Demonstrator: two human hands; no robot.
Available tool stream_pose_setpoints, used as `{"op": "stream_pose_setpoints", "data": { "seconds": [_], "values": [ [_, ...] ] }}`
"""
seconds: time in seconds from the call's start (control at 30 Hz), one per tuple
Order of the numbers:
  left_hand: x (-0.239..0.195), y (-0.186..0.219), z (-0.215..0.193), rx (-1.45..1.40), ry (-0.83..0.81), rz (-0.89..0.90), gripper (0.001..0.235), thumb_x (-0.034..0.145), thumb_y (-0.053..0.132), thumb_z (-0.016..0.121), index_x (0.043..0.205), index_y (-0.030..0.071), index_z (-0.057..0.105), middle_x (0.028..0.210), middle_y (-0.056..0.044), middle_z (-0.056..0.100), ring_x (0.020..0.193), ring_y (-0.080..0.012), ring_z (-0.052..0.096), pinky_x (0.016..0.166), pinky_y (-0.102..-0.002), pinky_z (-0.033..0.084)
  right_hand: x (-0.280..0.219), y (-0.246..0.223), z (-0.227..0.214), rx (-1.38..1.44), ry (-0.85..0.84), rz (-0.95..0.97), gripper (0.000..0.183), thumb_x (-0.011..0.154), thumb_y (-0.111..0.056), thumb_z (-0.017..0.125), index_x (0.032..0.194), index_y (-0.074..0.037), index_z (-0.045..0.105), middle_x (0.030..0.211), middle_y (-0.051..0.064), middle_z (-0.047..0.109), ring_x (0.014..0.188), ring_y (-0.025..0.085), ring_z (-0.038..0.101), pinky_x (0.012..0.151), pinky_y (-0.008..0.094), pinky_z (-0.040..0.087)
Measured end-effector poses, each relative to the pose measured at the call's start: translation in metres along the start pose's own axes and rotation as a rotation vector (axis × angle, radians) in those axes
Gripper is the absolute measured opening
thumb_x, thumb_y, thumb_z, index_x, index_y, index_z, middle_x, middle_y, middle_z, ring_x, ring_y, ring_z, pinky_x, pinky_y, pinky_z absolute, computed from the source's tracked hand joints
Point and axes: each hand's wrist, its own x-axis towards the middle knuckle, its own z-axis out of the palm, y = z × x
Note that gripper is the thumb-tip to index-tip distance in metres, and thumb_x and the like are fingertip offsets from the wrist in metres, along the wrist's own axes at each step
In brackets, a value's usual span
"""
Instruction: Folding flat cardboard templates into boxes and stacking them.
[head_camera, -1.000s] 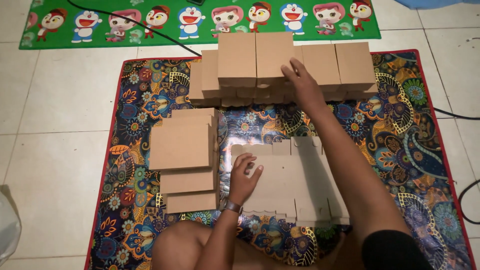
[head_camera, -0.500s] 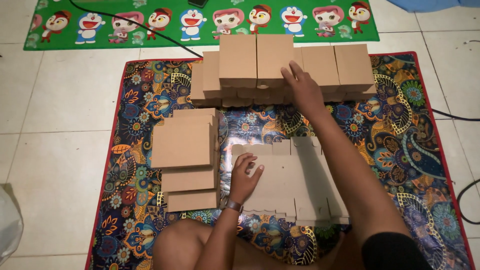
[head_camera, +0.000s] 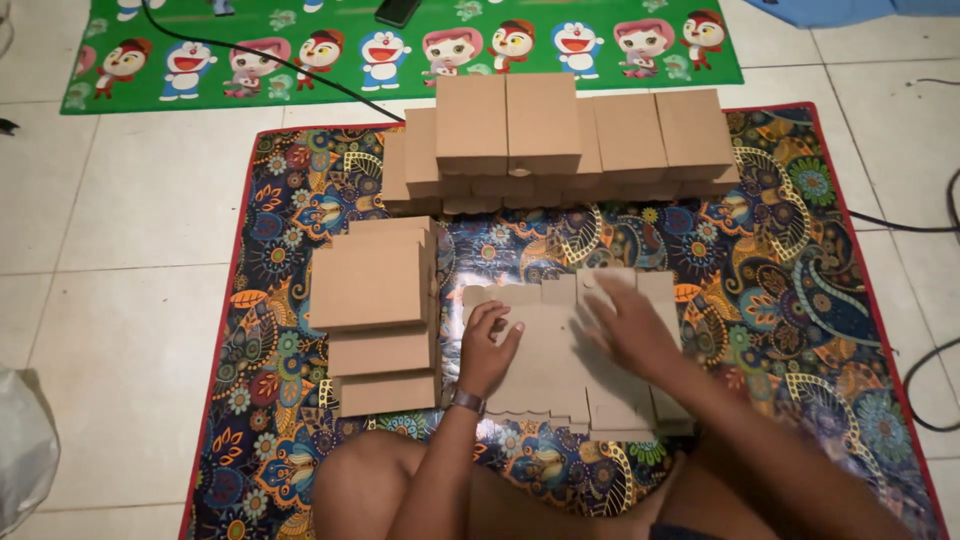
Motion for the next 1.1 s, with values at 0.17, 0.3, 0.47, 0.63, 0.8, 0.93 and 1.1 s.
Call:
{"op": "stream_pose_setpoints", "data": {
  "seconds": [0.17,0.3,0.47,0.63,0.8,0.93,1.1],
  "values": [
    [-0.001,0.0,0.001,0.024,0.02,0.073,0.034,0.09,0.025,0.077,0.117,0.004,0.071,0.128,-0.014,0.062,0.107,-0.0337,0.071,0.091,-0.038,0.056,-0.097,-0.035,0.035,0.183,-0.56,0.011,0.071,0.08,-0.054,0.078,0.132,-0.011,0.055,0.14,0.022,0.055,0.131,0.048,0.051,0.091,0.062,0.055],
    [-0.001,-0.011,0.0,0.084,0.077,0.159,0.031,0.089,0.024,0.08,0.111,0.004,0.073,0.12,-0.012,0.065,0.107,-0.0338,0.071,0.089,-0.037,0.06,-0.104,-0.067,0.056,0.105,-0.585,-0.037,0.051,0.08,-0.029,0.079,0.122,-0.018,0.053,0.119,0.011,0.052,0.109,0.042,0.055,0.067,0.052,0.058],
    [-0.024,0.008,-0.007,0.057,0.062,0.082,0.031,0.09,0.023,0.079,0.114,0.003,0.073,0.124,-0.014,0.064,0.111,-0.0344,0.069,0.093,-0.036,0.06,-0.102,-0.057,0.062,0.165,-0.502,-0.069,0.051,0.068,-0.023,0.087,0.11,-0.015,0.059,0.106,0.009,0.054,0.102,0.04,0.058,0.066,0.043,0.059],
    [-0.043,-0.03,0.002,0.485,0.017,0.279,0.033,0.085,0.034,0.081,0.112,0.016,0.073,0.114,-0.001,0.066,0.105,-0.0264,0.068,0.09,-0.037,0.061,-0.099,-0.051,0.024,0.268,-0.552,-0.028,0.05,0.071,-0.012,0.081,0.115,-0.008,0.06,0.12,0.018,0.058,0.115,0.049,0.055,0.078,0.051,0.062],
    [-0.073,-0.041,0.012,1.168,-0.512,0.27,0.054,0.079,0.039,0.082,0.125,0.016,0.065,0.143,-0.009,0.051,0.137,-0.0414,0.043,0.105,-0.057,0.047,-0.117,-0.032,0.05,0.105,-0.589,0.088,0.043,0.072,-0.017,0.076,0.112,-0.011,0.061,0.115,0.009,0.051,0.114,0.04,0.056,0.073,0.047,0.063],
    [-0.065,-0.087,0.022,1.139,-0.431,0.352,0.045,0.075,0.025,0.085,0.114,0.013,0.066,0.124,-0.008,0.055,0.122,-0.0388,0.052,0.091,-0.051,0.056,-0.118,-0.023,0.047,0.116,-0.612,0.084,0.052,0.06,-0.024,0.089,0.105,-0.009,0.067,0.113,0.01,0.058,0.109,0.04,0.063,0.073,0.045,0.067],
    [-0.08,-0.079,0.01,1.048,-0.36,0.439,0.036,0.08,0.035,0.08,0.107,0.015,0.069,0.119,-0.007,0.058,0.122,-0.0368,0.056,0.097,-0.047,0.055,-0.114,-0.026,0.01,0.248,-0.636,0.098,0.035,0.071,-0.028,0.086,0.096,-0.005,0.075,0.096,0.017,0.073,0.096,0.044,0.072,0.079,0.053,0.062]
  ]
}}
